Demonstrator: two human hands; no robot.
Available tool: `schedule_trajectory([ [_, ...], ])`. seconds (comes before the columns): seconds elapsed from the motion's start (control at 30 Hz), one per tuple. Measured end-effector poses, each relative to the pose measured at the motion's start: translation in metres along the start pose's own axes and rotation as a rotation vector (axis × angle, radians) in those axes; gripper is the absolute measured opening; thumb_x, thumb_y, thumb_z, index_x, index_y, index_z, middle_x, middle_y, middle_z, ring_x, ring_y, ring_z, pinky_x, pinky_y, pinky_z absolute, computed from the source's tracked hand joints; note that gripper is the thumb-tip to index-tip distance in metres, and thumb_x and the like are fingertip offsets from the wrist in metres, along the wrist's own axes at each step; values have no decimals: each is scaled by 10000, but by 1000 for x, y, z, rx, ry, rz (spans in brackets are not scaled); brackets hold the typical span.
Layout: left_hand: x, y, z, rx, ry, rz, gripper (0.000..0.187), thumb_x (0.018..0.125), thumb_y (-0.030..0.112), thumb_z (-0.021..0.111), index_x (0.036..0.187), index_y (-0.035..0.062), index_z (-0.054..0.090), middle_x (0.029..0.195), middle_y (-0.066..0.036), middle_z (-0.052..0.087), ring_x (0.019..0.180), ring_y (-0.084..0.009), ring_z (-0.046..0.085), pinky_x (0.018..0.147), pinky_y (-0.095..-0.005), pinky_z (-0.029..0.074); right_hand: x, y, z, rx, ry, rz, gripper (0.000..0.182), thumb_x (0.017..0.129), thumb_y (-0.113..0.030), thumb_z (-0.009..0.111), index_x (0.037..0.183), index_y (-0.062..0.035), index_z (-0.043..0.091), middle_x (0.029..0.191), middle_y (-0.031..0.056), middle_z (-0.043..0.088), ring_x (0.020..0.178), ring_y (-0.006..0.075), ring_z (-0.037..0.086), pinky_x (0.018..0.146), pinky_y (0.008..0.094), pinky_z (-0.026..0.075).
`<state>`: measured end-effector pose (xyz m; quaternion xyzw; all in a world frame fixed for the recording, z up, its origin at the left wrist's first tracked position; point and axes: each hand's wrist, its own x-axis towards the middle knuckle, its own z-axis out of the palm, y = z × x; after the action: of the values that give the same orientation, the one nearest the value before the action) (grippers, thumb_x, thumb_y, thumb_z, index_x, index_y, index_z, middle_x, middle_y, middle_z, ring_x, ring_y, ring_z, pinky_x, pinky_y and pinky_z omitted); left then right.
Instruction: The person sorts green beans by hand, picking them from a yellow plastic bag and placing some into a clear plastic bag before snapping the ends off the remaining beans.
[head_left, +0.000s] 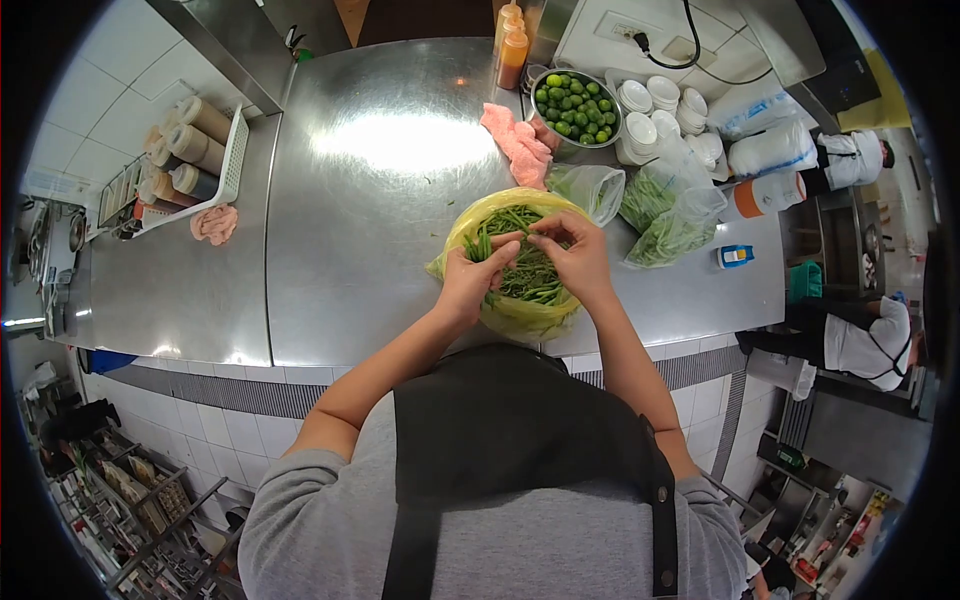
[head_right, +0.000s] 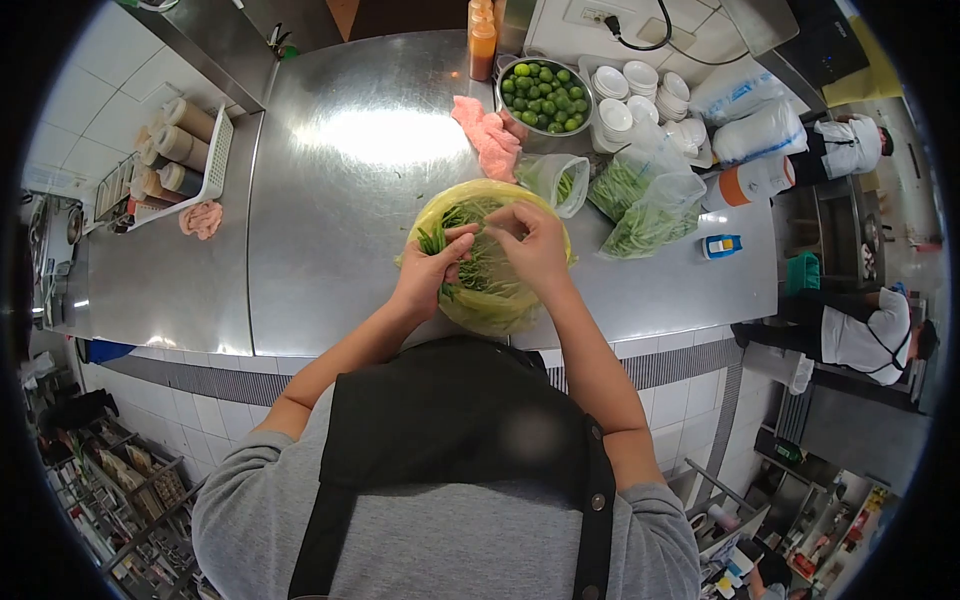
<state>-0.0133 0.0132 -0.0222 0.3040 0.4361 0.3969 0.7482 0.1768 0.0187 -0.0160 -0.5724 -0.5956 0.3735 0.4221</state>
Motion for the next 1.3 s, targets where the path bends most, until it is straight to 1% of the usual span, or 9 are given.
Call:
schedule_trajectory([
  [0.13,-1,8,12,127,-82,134,159,934,151,731,1050,47,766,831,36,615,692,-34,514,576,-210,401,-15,-29,0,396,16,17,70,900,-15,716,965,10,705,921,43,724,754,81,639,704,237,524],
  [0.2,6,3,10,358,-141,485,137,912,132,752,997,25,767,836,14,611,753,-81,552,672,-251,449,-16,-36,-3,454,51,120,74,918,-17,701,982,20,709,905,46,723,737,80,632,714,220,517],
  [0.53,7,9,2,739,-126,592,178,844,129,792,973,12,755,848,-87,615,764,-197,613,701,-327,475,-12,-24,-5,182,117,-61,55,909,-40,693,928,11,699,852,42,665,745,109,620,660,261,491],
  [0.6,6,6,3,685,-111,514,173,864,119,786,967,-13,740,791,-31,612,763,-142,576,724,-289,472,-11,-27,-1,-180,284,-300,53,894,-25,691,908,25,681,851,91,629,699,178,597,634,275,467],
  [0.73,5,3,5,327,-50,281,157,899,124,764,970,-13,736,720,16,600,647,-102,546,614,-261,449,-9,-13,-8,-272,309,-241,91,899,-57,687,883,31,669,848,120,618,654,237,569,618,286,454],
  [0.83,6,11,2,62,16,146,157,925,137,745,991,-5,727,673,50,573,538,-54,469,507,-228,376,-12,7,-9,-420,-45,71,156,933,-122,672,905,31,676,822,94,624,644,182,558,614,302,453],
  [1.0,11,14,2,-41,100,291,146,939,139,732,997,11,693,688,53,575,531,-9,441,463,-199,320,-27,-32,18,391,-106,246,221,985,-154,643,874,33,682,776,28,660,700,92,580,676,262,479],
  [1.13,11,12,5,-32,124,313,145,941,139,729,1001,15,682,704,48,582,531,-7,437,462,-195,315,-31,-10,24,311,-86,218,179,978,-122,641,901,36,678,805,27,660,723,87,585,678,266,479],
  [1.3,14,6,-1,-144,138,273,171,967,145,688,1067,7,672,732,41,584,508,-13,398,455,-202,298,-29,-24,23,-208,-3,-165,105,907,-87,681,948,9,670,896,139,647,795,296,639,701,362,496],
])
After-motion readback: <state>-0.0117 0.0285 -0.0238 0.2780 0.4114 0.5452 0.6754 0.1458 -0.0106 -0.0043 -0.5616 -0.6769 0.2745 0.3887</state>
